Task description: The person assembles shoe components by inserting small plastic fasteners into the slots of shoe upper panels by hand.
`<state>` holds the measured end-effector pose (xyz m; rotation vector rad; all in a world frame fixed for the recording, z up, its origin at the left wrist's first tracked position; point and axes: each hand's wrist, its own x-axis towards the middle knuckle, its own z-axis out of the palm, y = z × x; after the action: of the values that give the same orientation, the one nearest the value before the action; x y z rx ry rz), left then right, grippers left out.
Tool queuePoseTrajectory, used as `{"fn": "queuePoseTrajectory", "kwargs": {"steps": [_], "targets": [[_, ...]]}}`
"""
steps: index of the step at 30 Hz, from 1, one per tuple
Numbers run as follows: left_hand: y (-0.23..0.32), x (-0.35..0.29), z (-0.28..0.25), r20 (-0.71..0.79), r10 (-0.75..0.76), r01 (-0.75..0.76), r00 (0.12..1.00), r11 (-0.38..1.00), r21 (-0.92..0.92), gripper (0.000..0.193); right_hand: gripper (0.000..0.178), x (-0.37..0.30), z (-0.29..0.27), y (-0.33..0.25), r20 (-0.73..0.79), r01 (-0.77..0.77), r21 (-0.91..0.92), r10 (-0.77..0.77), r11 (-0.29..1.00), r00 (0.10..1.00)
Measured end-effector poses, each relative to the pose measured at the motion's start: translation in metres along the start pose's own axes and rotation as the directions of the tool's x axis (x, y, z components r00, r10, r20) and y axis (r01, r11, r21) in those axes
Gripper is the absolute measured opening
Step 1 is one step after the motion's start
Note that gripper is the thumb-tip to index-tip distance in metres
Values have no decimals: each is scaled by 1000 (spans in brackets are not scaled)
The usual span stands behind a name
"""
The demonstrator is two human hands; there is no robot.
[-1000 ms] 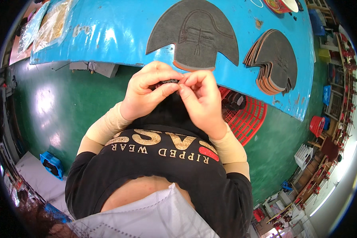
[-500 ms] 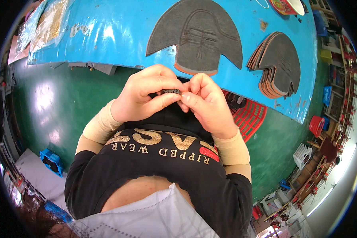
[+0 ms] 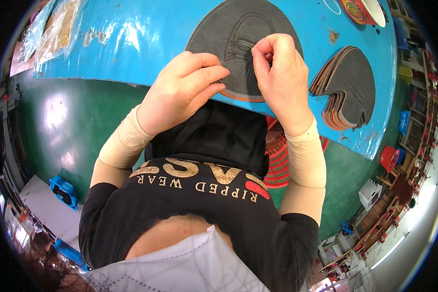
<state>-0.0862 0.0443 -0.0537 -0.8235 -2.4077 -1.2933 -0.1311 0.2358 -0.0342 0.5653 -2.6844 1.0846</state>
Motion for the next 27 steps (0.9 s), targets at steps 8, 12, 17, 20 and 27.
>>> {"fn": "queuePoseTrajectory", "kwargs": {"steps": [8, 12, 17, 20, 27], "targets": [[1, 4, 1, 19, 4, -4, 1000, 1000, 8, 27, 20, 4, 3, 5, 56, 89, -87, -84, 992, 995], [-3, 16, 5, 27, 104, -106, 994, 987, 122, 28, 20, 5, 3, 0, 72, 135, -165, -125, 977, 990], [-7, 23, 14, 194, 104, -160, 975, 941, 299, 27, 19, 2, 4, -3, 92, 198, -258, -180, 946, 979], [-5, 20, 17, 192, 119, -186, 974, 906, 380, 27, 18, -7, 4, -1, -43, 217, -242, -234, 946, 971], [-2, 30, 14, 234, 107, -187, 966, 916, 355, 28, 25, -16, 2, 10, -74, 327, -275, -359, 904, 930]]}}
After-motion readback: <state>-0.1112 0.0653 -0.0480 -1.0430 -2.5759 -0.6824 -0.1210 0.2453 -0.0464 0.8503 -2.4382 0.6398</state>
